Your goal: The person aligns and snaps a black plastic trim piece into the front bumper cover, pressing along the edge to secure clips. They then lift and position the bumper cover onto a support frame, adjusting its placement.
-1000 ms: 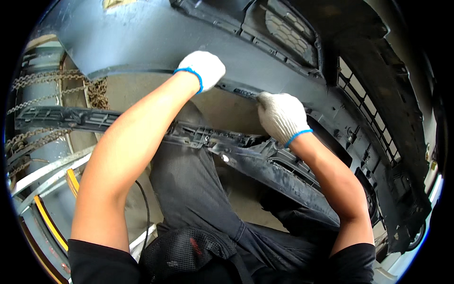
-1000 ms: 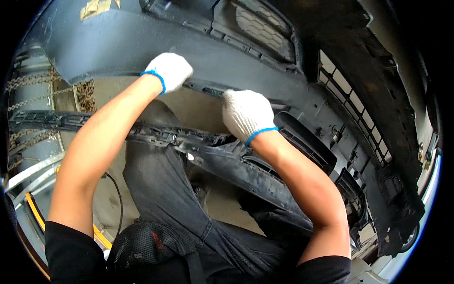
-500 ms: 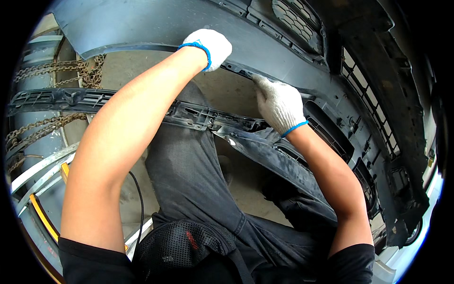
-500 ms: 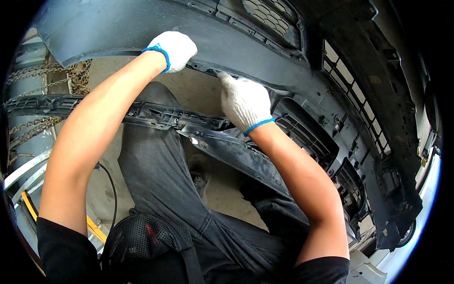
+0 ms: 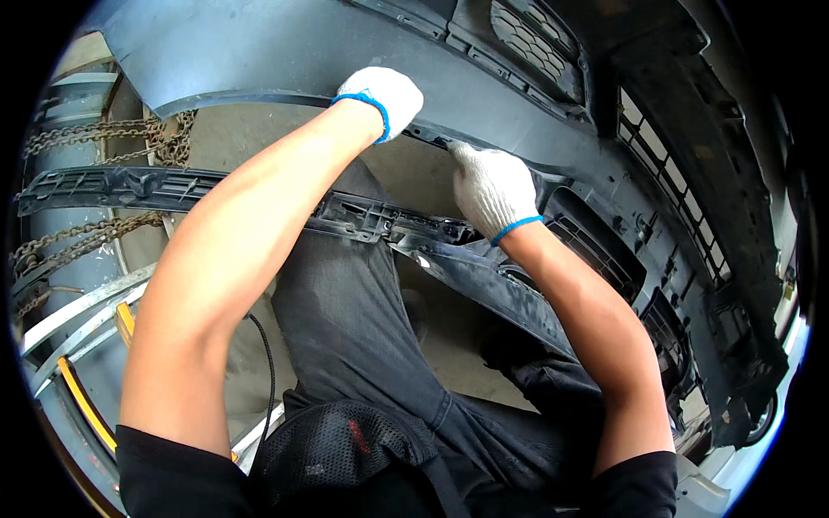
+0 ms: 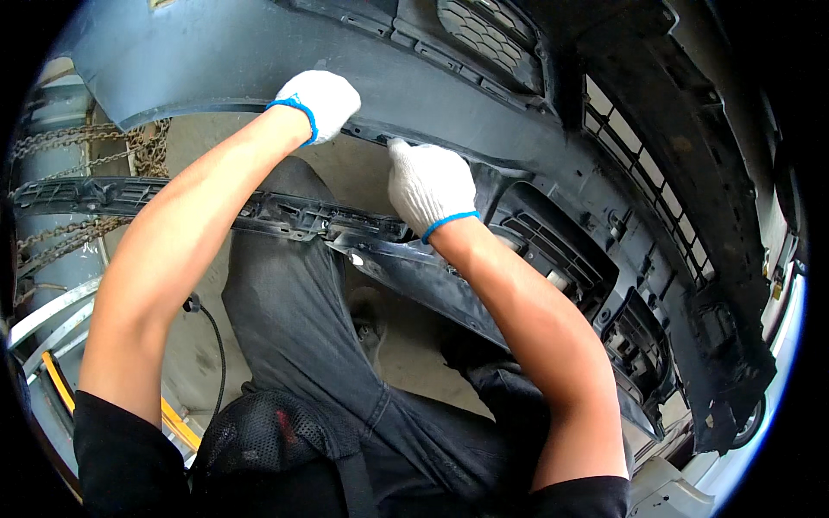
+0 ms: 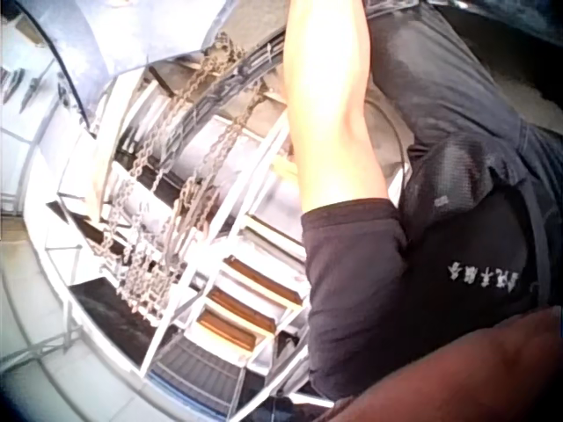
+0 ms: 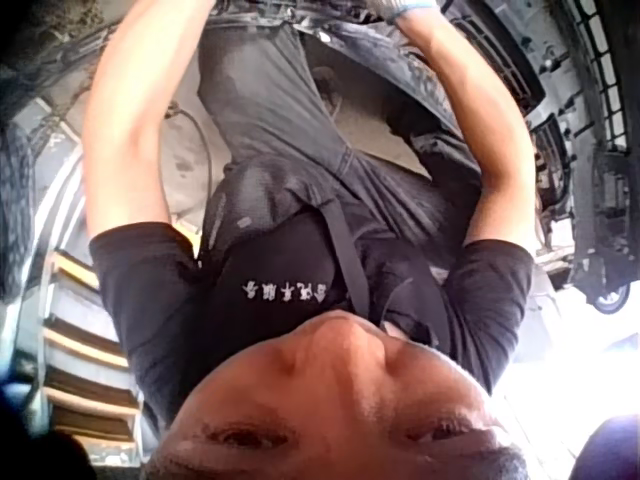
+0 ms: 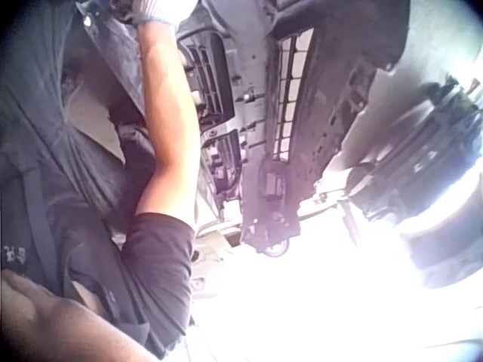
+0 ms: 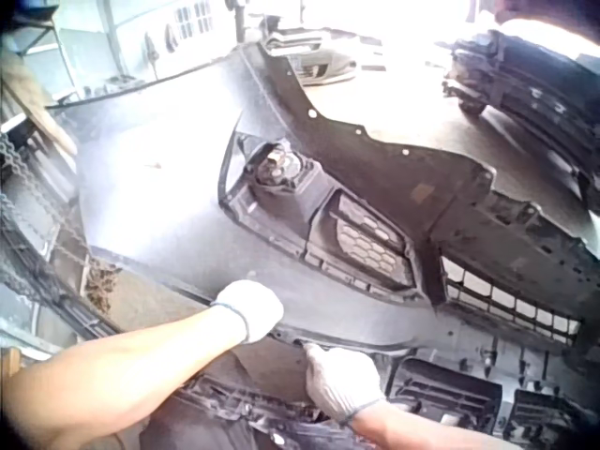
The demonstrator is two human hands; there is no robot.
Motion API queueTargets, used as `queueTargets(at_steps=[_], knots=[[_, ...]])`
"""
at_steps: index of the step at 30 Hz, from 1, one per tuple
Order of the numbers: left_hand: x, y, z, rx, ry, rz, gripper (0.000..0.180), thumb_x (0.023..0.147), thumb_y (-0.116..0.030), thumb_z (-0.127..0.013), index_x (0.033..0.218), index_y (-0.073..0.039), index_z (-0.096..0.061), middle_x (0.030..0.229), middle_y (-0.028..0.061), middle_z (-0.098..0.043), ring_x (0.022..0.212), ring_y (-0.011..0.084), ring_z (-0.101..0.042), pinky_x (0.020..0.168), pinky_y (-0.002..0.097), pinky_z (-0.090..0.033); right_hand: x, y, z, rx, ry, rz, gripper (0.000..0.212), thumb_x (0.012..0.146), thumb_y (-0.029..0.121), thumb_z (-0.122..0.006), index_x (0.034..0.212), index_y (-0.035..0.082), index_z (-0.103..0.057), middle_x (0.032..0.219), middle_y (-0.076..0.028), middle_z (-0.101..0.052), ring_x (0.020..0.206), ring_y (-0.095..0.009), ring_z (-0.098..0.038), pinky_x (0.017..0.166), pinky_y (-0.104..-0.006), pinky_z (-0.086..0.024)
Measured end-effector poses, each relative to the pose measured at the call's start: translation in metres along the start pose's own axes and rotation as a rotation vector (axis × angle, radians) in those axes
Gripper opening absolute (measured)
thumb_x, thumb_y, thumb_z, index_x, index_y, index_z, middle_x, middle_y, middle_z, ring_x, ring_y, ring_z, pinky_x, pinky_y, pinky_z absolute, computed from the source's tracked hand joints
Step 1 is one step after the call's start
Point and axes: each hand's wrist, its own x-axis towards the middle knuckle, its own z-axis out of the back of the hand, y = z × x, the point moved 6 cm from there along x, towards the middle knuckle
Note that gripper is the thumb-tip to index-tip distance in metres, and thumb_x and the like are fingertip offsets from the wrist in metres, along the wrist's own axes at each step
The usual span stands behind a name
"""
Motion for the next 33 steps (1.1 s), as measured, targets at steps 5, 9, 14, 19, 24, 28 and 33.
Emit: queueTargets(at_steps=[5,9,14,19,24,28,33], knots=[[-0.002,0.002,-0.005,-0.020,-0.035,-0.018,0.017,0.081,-0.008,-0.059,0.088,-0.005,-0.074,0.092,0.0200,-0.072,0.088,0.0377,-0.070,0.076,0.0448,-0.057,-0.004,0.009,-0.010,0.014,0.021,-0.041,0.018,0.084,0.011,-0.054,0.092,0.002,-0.067,0.077,-0.021,-0.069,0.075,-0.038,-0.069,0.070,-0.0477,-0.055],[-0.002,0.000,-0.007,0.023,-0.018,-0.010,0.016,0.079,-0.007,-0.060,0.087,-0.006,-0.074,0.091,0.0196,-0.071,0.088,0.0379,-0.070,0.076,0.0459,-0.057,0.020,-0.006,0.000,0.101,0.120,-0.116,0.020,0.081,0.013,-0.057,0.088,0.005,-0.074,0.084,-0.024,-0.070,0.083,-0.040,-0.070,0.078,-0.0467,-0.056],[0.000,0.004,-0.007,-0.049,0.019,-0.023,0.015,0.078,-0.006,-0.062,0.087,-0.007,-0.073,0.094,0.0187,-0.071,0.091,0.0379,-0.069,0.079,0.0459,-0.056,0.062,-0.021,-0.004,-0.015,0.485,-0.083,0.030,0.081,0.016,-0.055,0.101,0.008,-0.076,0.097,-0.021,-0.071,0.091,-0.040,-0.068,0.085,-0.0435,-0.055],[0.001,0.003,-0.005,-0.030,0.090,0.005,0.018,0.077,-0.004,-0.062,0.091,-0.009,-0.074,0.098,0.0185,-0.071,0.094,0.0378,-0.069,0.082,0.0458,-0.056,0.085,-0.020,-0.010,-0.111,0.578,0.129,0.026,0.080,0.018,-0.058,0.094,0.006,-0.076,0.094,-0.023,-0.070,0.088,-0.041,-0.068,0.078,-0.0446,-0.055],[-0.001,0.004,-0.008,-0.052,0.148,0.016,0.019,0.079,-0.003,-0.062,0.093,-0.008,-0.073,0.100,0.0179,-0.071,0.094,0.0368,-0.069,0.082,0.0448,-0.056,0.102,-0.009,-0.011,-0.135,0.656,0.192,0.026,0.081,0.020,-0.059,0.092,0.003,-0.076,0.092,-0.024,-0.069,0.083,-0.040,-0.068,0.076,-0.0448,-0.055],[0.001,0.003,-0.008,-0.027,0.176,0.016,0.020,0.080,-0.003,-0.062,0.095,-0.008,-0.074,0.101,0.0182,-0.072,0.096,0.0364,-0.069,0.082,0.0444,-0.056,0.109,-0.009,-0.017,-0.202,0.740,0.218,0.027,0.080,0.022,-0.061,0.093,0.003,-0.076,0.090,-0.022,-0.071,0.075,-0.038,-0.065,0.073,-0.0444,-0.053],[0.002,0.004,-0.015,-0.008,0.202,-0.026,0.023,0.084,-0.006,-0.057,0.097,-0.001,-0.075,0.105,0.0210,-0.071,0.096,0.0373,-0.070,0.083,0.0438,-0.057,0.117,-0.011,-0.011,-0.190,0.876,0.172,0.027,0.080,0.023,-0.063,0.091,0.002,-0.077,0.087,-0.018,-0.073,0.074,-0.031,-0.067,0.070,-0.0443,-0.054]])
